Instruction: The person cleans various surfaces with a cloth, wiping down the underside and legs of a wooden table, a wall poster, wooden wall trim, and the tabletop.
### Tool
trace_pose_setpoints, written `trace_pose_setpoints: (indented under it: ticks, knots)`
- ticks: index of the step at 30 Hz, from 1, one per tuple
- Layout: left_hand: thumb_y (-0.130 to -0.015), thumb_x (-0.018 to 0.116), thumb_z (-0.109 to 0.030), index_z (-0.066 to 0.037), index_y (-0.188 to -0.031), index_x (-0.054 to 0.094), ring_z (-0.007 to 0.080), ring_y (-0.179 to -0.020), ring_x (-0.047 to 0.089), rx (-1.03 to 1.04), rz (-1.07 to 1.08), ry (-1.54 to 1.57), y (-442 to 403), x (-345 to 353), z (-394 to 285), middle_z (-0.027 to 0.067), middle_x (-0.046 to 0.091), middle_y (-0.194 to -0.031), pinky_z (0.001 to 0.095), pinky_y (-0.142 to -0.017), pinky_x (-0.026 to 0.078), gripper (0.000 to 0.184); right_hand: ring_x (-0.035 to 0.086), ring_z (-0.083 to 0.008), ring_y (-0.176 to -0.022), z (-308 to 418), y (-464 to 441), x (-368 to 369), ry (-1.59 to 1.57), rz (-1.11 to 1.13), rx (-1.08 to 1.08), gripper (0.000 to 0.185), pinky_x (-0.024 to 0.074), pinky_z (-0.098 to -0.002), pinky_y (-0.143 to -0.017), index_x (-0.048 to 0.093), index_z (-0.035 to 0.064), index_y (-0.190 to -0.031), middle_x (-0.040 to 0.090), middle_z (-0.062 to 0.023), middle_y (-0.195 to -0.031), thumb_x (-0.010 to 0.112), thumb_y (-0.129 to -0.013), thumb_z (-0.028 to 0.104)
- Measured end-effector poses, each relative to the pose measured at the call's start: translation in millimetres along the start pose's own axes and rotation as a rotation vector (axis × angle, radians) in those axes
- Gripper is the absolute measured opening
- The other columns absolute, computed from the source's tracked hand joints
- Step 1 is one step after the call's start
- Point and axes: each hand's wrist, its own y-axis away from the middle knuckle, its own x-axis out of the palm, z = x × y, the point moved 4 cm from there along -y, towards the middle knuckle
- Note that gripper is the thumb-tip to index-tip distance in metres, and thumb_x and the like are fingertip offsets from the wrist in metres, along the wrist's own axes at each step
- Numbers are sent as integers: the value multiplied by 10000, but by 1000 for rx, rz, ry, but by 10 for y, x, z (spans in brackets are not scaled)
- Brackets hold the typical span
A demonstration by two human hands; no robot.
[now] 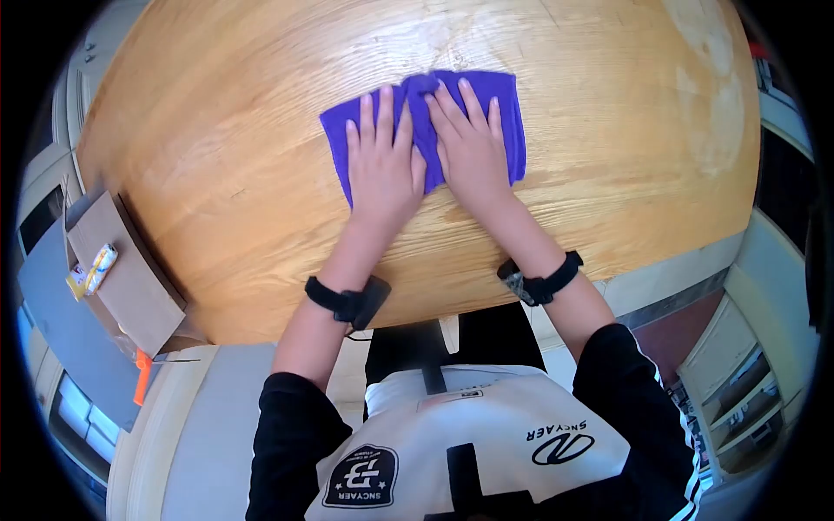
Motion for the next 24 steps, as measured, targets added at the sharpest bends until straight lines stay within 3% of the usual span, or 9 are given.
trace_pose_setpoints:
  ticks: [5, 8, 14, 24]
  knots:
    - [-790, 500, -135, 38, -1255, 449, 389, -1353, 198, -17, 75, 48, 425, 148, -109, 197, 251, -1454, 566, -1056, 179, 499, 277, -284, -1333, 77, 510, -1, 25, 213, 59, 524, 189, -549, -1065, 448, 66, -1315, 382, -79, -1398, 529, -800, 111]
    - [-801, 504, -203, -9, -1267, 476, 335, -1351, 236, -1, 83, -58, 340, 127, -99, 147, 295, -1445, 513, -1064, 219, 506, 300, -292, -1320, 52, 353, -58, 39, 191, 8, 524, 204, -551, -1060, 464, 50, -1292, 411, -104, -1370, 550, -779, 113]
    - [-840, 467, -141, 17, -1269, 444, 363, -1342, 231, -14, -160, 1, -258, 17, 110, 148, 276, -1453, 537, -1068, 183, 458, 383, -309, -1266, -63, -339, -44, 20, -6, -94, 436, 235, -545, -1048, 519, 37, -1226, 502, -127, -1290, 526, -793, 88]
    - [-789, 513, -147, 25, -1255, 452, 381, -1367, 159, -60, 10, 95, 384, 128, -179, 166, 251, -1460, 576, -1060, 141, 500, 365, -308, -1285, 76, 384, -149, -6, 139, -11, 466, 274, -544, -1031, 470, 29, -1272, 491, -134, -1298, 497, -810, 82]
